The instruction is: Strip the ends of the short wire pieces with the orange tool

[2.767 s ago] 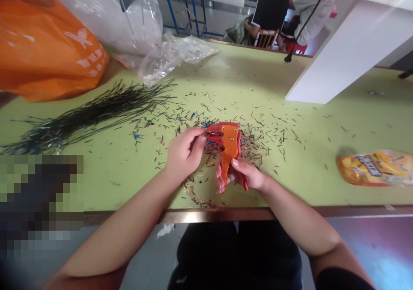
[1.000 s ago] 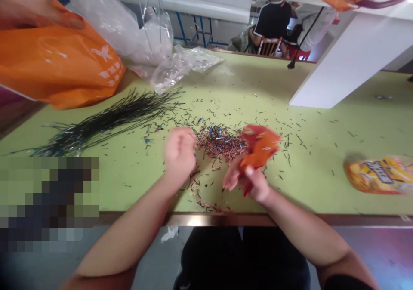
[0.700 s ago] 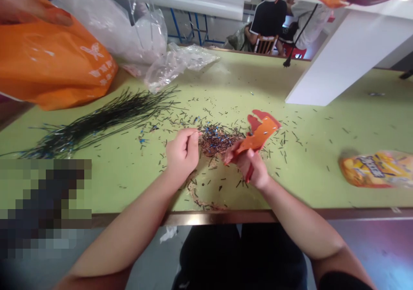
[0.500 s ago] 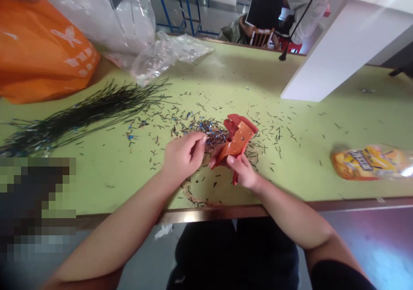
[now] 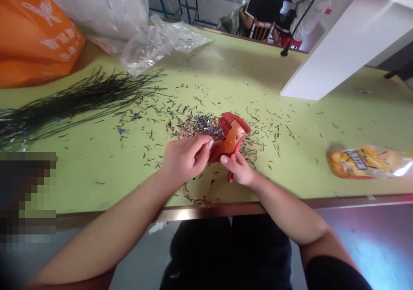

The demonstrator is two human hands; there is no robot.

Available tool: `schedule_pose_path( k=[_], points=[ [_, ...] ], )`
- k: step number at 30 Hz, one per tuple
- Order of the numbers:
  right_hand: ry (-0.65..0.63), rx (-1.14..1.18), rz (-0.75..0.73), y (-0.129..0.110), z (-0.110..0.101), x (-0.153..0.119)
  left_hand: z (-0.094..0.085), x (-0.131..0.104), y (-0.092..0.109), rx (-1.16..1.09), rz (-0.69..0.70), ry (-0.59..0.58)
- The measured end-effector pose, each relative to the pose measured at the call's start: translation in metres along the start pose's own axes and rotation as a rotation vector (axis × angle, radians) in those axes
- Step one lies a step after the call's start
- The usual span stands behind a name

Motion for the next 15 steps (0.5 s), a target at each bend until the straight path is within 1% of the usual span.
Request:
schedule_pose_path(
  k=[3,5,8,12,15],
  points=[
    [0.068,0.049,0.045,0.001,-0.005,-0.002,0.002,0.000,0.001,0.021,-0.004,-0.017],
    [0.078,0.043,0.113,0.004,-0.005,-0.004,0.004,0.000,-0.001,0.034,-0.026,-0.033],
    [0.098,0.049,0.160,0.005,-0.006,-0.003,0.003,0.001,-0.004,0.035,-0.055,-0.028],
    [0.110,0.069,0.153,0.002,-0.005,0.001,0.001,0.001,-0.005,0.043,-0.068,-0.007],
    [0.103,0.035,0.069,-0.007,-0.002,0.005,0.002,0.001,-0.004,0.064,-0.066,-0.010]
  ],
)
Point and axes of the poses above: each hand's wrist, its own x-axis towards the middle knuckle, its own z-axis out of the palm, y = z × x, the point moved 8 cm from there along x, towards the middle knuckle, and after that the axes turned 10 degrees about -z, right-handed, at the moved point
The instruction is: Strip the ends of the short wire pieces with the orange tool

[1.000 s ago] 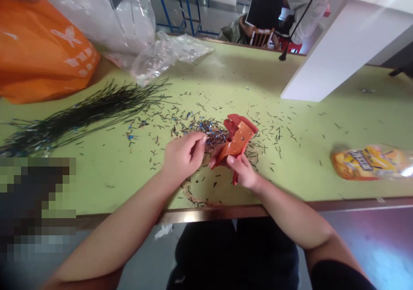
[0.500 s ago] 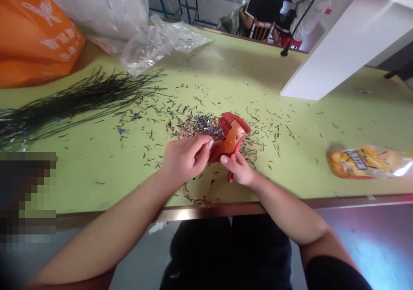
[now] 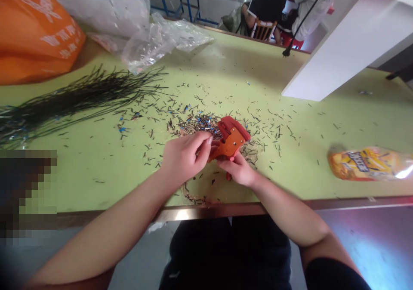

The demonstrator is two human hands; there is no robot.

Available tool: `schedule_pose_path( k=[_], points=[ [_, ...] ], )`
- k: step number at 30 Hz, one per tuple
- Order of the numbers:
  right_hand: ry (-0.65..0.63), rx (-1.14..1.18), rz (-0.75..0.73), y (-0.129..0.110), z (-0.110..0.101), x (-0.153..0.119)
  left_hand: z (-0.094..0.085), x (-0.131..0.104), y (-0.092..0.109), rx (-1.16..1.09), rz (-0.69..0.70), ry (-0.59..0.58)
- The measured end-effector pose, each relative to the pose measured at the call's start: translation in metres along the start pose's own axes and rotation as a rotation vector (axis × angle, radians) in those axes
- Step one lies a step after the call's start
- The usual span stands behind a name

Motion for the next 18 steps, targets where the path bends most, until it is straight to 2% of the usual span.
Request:
schedule_pose_path(
  k=[3,5,8,11,18],
  points=[
    [-0.007,-0.014,-0.056,-0.006,0.004,0.001,0.000,0.000,0.003,0.015,0.020,-0.001],
    [0.013,-0.016,-0.019,-0.002,0.003,0.000,0.000,-0.001,0.006,0.019,0.041,-0.007],
    [0.108,-0.013,0.035,0.006,-0.005,-0.001,0.002,-0.002,0.009,0.018,0.067,-0.036],
    [0.185,0.015,0.005,0.005,-0.011,-0.001,0.003,-0.003,0.011,0.016,0.081,-0.049],
    [0.111,0.087,-0.025,0.006,-0.003,-0.001,0.000,-0.003,0.016,0.002,0.116,-0.025]
  ],
)
Point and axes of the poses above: each hand's wrist, its own x-axis towards the middle knuckle, its own z-axis out of the palm, y = z × x, the point moved 8 cm from there along x, towards the middle knuckle, and after that the axes turned 10 degrees about -z, right-handed, at the moved point
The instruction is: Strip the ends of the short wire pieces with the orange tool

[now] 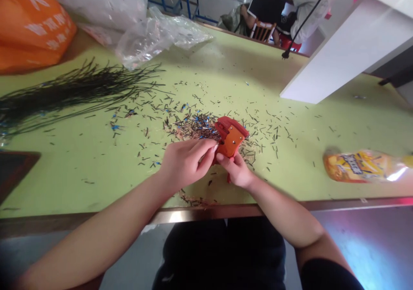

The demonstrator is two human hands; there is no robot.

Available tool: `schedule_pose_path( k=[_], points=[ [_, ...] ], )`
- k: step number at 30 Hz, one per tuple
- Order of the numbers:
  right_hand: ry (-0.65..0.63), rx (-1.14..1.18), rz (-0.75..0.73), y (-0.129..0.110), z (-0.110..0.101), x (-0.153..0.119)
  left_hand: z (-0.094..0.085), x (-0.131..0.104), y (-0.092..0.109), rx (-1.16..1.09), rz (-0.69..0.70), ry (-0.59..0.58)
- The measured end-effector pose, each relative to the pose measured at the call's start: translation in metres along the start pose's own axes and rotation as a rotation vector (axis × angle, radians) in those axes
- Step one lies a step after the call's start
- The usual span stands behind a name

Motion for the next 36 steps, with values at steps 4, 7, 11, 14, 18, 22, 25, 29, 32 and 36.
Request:
schedule_pose_path(
  k=[4,7,11,14,18,22,25,29,32,36],
  points=[
    [0.022,-0.015,-0.022,0.004,-0.007,-0.004,-0.003,0.001,0.004,-0.025,0.027,0.009],
    [-0.023,0.002,-0.017,0.004,-0.005,-0.005,-0.004,0.000,0.006,-0.039,0.041,0.009],
    [-0.061,0.014,-0.007,-0.002,0.004,-0.006,-0.005,-0.001,0.007,-0.052,0.043,0.009],
    [-0.049,0.002,0.032,-0.002,0.005,-0.007,-0.005,-0.001,0.008,-0.061,0.045,0.007],
    [-0.045,0.019,0.042,0.000,0.005,-0.008,-0.007,-0.001,0.008,-0.072,0.053,0.023],
    [-0.048,0.022,0.038,0.000,0.006,-0.008,-0.009,-0.001,0.009,-0.074,0.062,0.036],
    [-0.061,0.030,0.020,-0.004,0.009,-0.007,-0.009,-0.001,0.009,-0.085,0.065,0.045],
    [-0.097,0.044,-0.004,-0.006,0.012,-0.007,-0.008,0.000,0.008,-0.080,0.059,0.049],
    [-0.119,0.066,-0.041,-0.010,0.015,-0.007,-0.007,-0.001,0.008,-0.064,0.051,0.036],
    [-0.122,0.050,-0.044,-0.014,0.017,-0.006,-0.009,0.000,0.008,-0.059,0.054,0.039]
  ],
)
Point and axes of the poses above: each hand's wrist, its own x-axis towards the middle knuckle, its own z-axis out of the palm, y = z × x, the point moved 8 cm from there along x, towards the middle knuckle, and after that the axes turned 10 degrees about -z, right-handed, at the moved point
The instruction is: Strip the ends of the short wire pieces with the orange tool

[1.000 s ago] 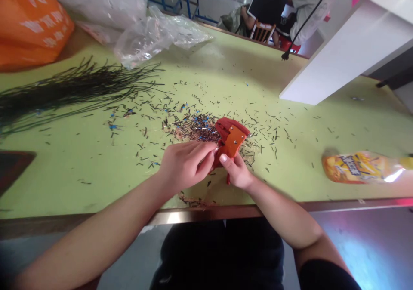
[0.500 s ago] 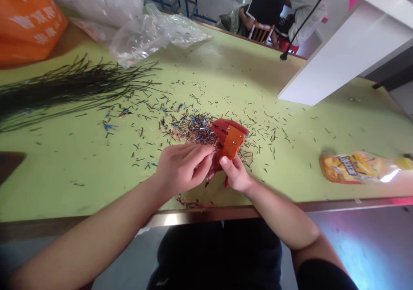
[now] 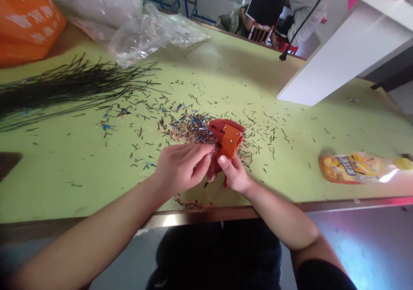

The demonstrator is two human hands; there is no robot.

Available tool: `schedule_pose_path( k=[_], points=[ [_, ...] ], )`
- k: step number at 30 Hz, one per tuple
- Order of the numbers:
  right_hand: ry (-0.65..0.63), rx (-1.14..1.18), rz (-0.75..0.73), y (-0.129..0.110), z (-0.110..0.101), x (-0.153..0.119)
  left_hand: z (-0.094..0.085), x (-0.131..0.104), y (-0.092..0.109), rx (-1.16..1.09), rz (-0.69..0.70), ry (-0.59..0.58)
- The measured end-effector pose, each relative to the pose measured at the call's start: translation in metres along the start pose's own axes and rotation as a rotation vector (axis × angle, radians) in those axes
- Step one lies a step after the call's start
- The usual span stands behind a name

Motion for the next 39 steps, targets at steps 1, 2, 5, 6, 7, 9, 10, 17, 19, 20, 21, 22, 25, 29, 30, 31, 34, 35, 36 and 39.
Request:
schedule_pose_path(
  k=[1,2,5,6,7,9,10,17,19,20,21,22,25,29,30,31,34,35,36,39],
  points=[
    [-0.004,0.000,0.001,-0.001,0.001,0.000,-0.001,0.000,0.000,-0.004,0.003,0.005],
    [-0.009,0.004,0.003,-0.001,0.002,0.001,-0.001,0.001,0.001,-0.009,0.004,0.008],
    [-0.003,0.023,0.017,0.000,0.003,0.002,-0.001,0.001,0.000,-0.022,-0.004,0.001],
    [0.001,0.034,0.025,0.000,0.003,0.003,0.000,0.001,-0.001,-0.029,-0.013,-0.006],
    [0.004,0.050,0.033,0.000,0.003,0.004,0.001,0.000,-0.002,-0.042,-0.027,-0.018],
    [-0.007,0.104,0.057,-0.002,0.003,0.006,0.002,0.000,-0.007,-0.086,-0.065,-0.038],
    [-0.025,0.143,0.074,-0.004,0.004,0.008,0.003,0.000,-0.011,-0.113,-0.095,-0.044],
    [-0.273,0.456,0.210,-0.018,0.022,0.008,0.001,0.002,-0.051,-0.274,-0.365,-0.058],
    [-0.321,0.479,0.231,-0.019,0.026,0.005,0.003,0.003,-0.055,-0.232,-0.366,-0.078],
    [-0.338,0.481,0.242,-0.018,0.027,0.004,0.004,0.004,-0.056,-0.194,-0.356,-0.091],
    [-0.352,0.479,0.250,-0.018,0.028,0.003,0.005,0.004,-0.056,-0.153,-0.338,-0.102],
    [-0.363,0.473,0.257,-0.017,0.028,0.002,0.006,0.004,-0.056,-0.112,-0.316,-0.109],
    [-0.383,0.439,0.272,-0.016,0.028,0.001,0.007,0.005,-0.053,-0.011,-0.256,-0.097],
    [-0.411,0.352,0.259,-0.013,0.024,-0.001,0.006,0.004,-0.051,0.082,-0.209,-0.061],
    [-0.421,0.321,0.244,-0.013,0.023,0.000,0.006,0.004,-0.050,0.095,-0.194,-0.053],
    [-0.432,0.293,0.225,-0.013,0.022,0.000,0.005,0.004,-0.049,0.106,-0.181,-0.046],
    [-0.444,0.240,0.186,-0.012,0.020,0.001,0.002,0.004,-0.047,0.132,-0.158,-0.024],
    [-0.443,0.230,0.183,-0.011,0.019,0.001,0.001,0.004,-0.046,0.137,-0.150,-0.022],
    [-0.437,0.220,0.182,-0.011,0.018,0.002,0.001,0.004,-0.045,0.143,-0.140,-0.023],
    [-0.419,0.199,0.186,-0.010,0.015,0.004,0.000,0.006,-0.044,0.166,-0.129,-0.058]
  ],
)
Point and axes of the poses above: each hand's wrist, its own x-axis towards the middle knuckle, its own z-axis out of the palm, y = z × x, the point moved 8 cm from there along x, towards the middle knuckle, and after that the axes turned 10 degrees about -z, right-handed, at the moved point
